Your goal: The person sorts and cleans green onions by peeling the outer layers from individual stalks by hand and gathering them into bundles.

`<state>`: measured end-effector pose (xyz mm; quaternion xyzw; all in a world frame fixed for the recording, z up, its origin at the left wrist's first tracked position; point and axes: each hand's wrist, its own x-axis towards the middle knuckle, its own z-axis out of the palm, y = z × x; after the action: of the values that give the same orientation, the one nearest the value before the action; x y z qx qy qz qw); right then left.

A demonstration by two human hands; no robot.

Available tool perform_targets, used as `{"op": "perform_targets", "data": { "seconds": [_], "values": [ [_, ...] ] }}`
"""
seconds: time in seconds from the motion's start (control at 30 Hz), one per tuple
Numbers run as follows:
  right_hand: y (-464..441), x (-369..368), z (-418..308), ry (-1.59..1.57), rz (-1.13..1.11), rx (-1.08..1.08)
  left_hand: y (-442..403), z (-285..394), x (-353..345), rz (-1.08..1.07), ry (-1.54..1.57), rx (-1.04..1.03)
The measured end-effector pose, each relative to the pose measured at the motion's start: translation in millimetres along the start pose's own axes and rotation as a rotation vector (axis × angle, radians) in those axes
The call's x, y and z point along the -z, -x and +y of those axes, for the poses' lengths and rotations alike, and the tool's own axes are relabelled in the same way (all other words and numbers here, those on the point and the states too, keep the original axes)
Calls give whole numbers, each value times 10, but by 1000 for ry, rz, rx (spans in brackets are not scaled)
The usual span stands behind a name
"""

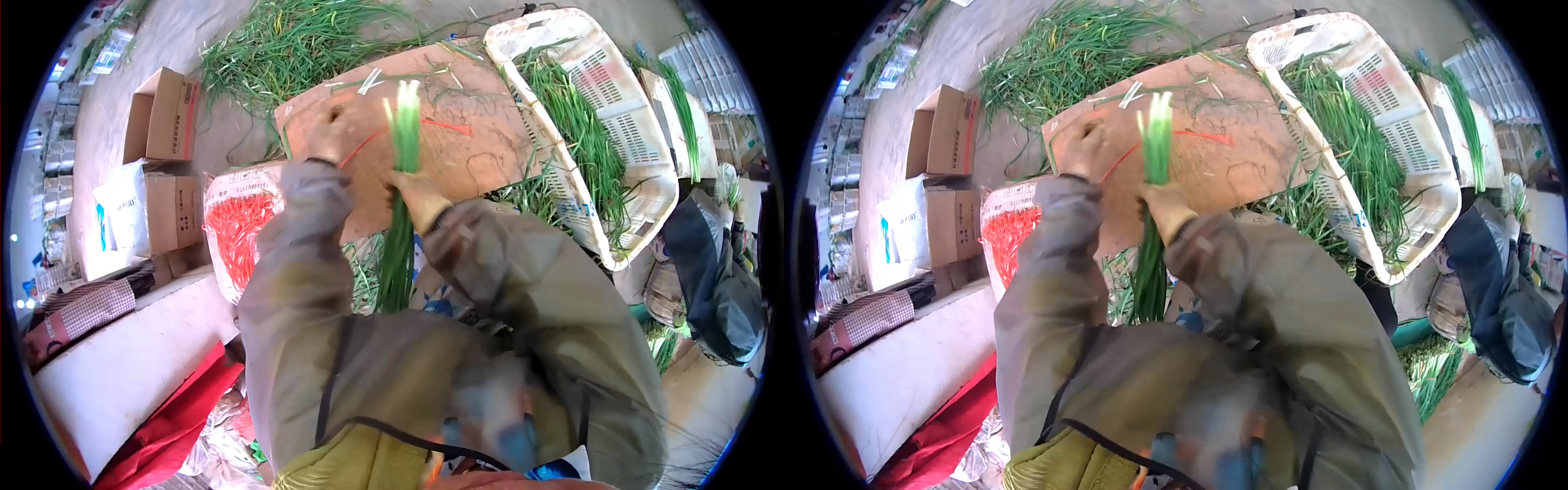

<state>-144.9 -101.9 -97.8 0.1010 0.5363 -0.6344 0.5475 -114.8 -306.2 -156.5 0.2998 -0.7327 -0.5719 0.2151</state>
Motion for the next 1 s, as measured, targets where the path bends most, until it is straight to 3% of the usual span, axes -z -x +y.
{"op": "perform_targets", "data": {
  "seconds": [0.03,0.1,0.13,0.17,0.23,0.27,0.33,0.4,0.47,0.5,0.53,0.57,0.63,0.67,0.7,0.73,0.83,0.87,0.93,1.0],
  "values": [
    [-226,-20,60,56,-31,25,232,261,140,34,-4,-98],
    [-657,-75,78,279,-68,113,585,391,196,47,23,33],
    [-793,-56,27,576,-35,175,744,403,192,7,-174,-78],
    [-942,-31,-22,874,15,231,889,449,98,-1,-172,-66],
    [-832,-48,-231,1183,217,307,1107,471,-51,-80,-72,-78],
    [-593,-37,-431,1286,297,347,1166,423,-85,-93,3,15],
    [-312,160,-711,1232,189,483,1221,440,-174,-40,8,-5],
    [-278,617,-904,940,112,716,1158,552,-294,-8,92,-82],
    [190,1347,-1282,1129,259,1107,1113,1012,-625,-33,160,-126],
    [136,1753,-1301,796,288,1045,1132,1385,-850,-37,225,-162],
    [110,2259,-1431,686,273,931,1192,1715,-1125,-62,217,-119],
    [566,2439,-1728,732,484,538,1183,1857,-1373,-141,134,-207],
    [275,3505,-1766,955,754,489,1239,2108,-1942,-350,147,-354],
    [128,3911,-1774,1135,781,371,1313,2175,-2255,-480,256,-338],
    [-12,4306,-1785,1318,795,253,1382,2177,-2502,-598,269,-174],
    [-158,4510,-1782,1243,860,128,1431,2091,-2707,-713,258,-136],
    [-565,4820,-1792,1174,871,-12,1487,1714,-3031,-839,48,-206],
    [-684,4791,-1808,1175,858,-8,1494,1650,-3041,-848,-160,-170],
    [-896,4500,-1771,1284,977,206,1441,1636,-3075,-842,-242,-192],
    [-1092,4238,-1669,1292,960,68,1375,1598,-3154,-805,-213,-165]
  ]
}}
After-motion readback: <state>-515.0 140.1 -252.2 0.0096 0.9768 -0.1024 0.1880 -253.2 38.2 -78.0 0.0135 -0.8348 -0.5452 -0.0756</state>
